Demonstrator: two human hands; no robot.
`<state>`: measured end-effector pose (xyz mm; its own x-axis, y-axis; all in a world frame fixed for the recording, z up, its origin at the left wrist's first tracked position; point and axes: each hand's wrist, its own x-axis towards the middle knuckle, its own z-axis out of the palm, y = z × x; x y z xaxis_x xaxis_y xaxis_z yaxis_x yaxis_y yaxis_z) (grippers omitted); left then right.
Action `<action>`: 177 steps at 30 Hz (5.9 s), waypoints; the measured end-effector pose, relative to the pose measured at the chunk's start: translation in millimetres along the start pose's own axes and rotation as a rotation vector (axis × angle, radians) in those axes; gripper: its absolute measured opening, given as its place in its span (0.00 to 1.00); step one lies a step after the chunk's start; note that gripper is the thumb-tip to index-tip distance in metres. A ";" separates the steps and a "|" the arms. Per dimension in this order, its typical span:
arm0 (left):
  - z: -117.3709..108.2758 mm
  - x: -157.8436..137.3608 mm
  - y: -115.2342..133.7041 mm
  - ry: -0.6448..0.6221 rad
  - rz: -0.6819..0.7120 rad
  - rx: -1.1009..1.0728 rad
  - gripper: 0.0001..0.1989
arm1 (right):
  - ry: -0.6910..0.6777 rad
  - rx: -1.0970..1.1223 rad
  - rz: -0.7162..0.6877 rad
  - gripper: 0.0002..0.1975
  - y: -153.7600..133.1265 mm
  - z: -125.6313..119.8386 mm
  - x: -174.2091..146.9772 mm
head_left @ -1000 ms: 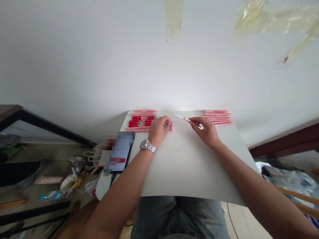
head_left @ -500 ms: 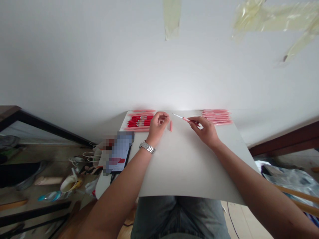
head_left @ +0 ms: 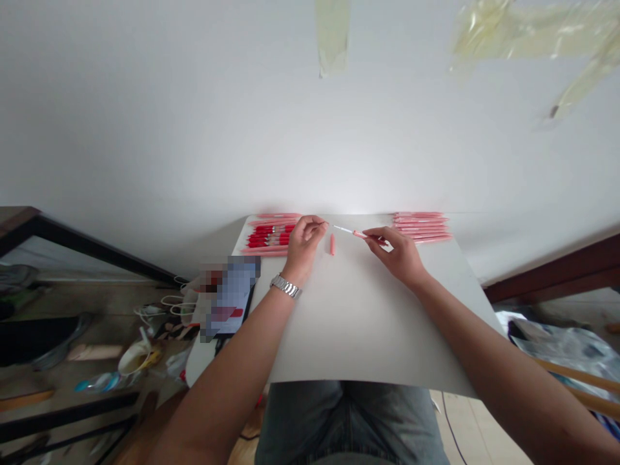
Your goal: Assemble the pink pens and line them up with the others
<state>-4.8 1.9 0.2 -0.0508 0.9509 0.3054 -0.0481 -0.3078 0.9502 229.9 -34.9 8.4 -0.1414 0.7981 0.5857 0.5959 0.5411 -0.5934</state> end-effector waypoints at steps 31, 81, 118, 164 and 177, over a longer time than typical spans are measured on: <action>3.9 -6.4 12.8 -0.147 -0.050 -0.107 0.13 | -0.040 0.015 -0.048 0.08 0.6 0.3 0.3; -6.6 -8.2 7.1 -0.297 0.304 0.868 0.10 | 0.057 0.015 0.078 0.14 0.4 -1.6 -0.7; -9.1 -7.7 6.6 -0.158 0.221 0.736 0.07 | 0.035 0.031 0.069 0.13 2.7 0.2 -1.1; 4.3 0.4 9.6 -0.025 -0.235 -0.547 0.16 | -0.032 0.030 0.030 0.09 2.4 0.5 -1.7; 6.5 -4.7 10.3 -0.131 -0.212 -0.493 0.14 | -0.041 0.039 0.030 0.09 3.5 1.2 -2.1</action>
<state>1.5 -5.5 9.0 0.1341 0.9801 0.1460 -0.5066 -0.0588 0.8602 231.3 -34.4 4.4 -0.1567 0.8238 0.5448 0.5693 0.5261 -0.6318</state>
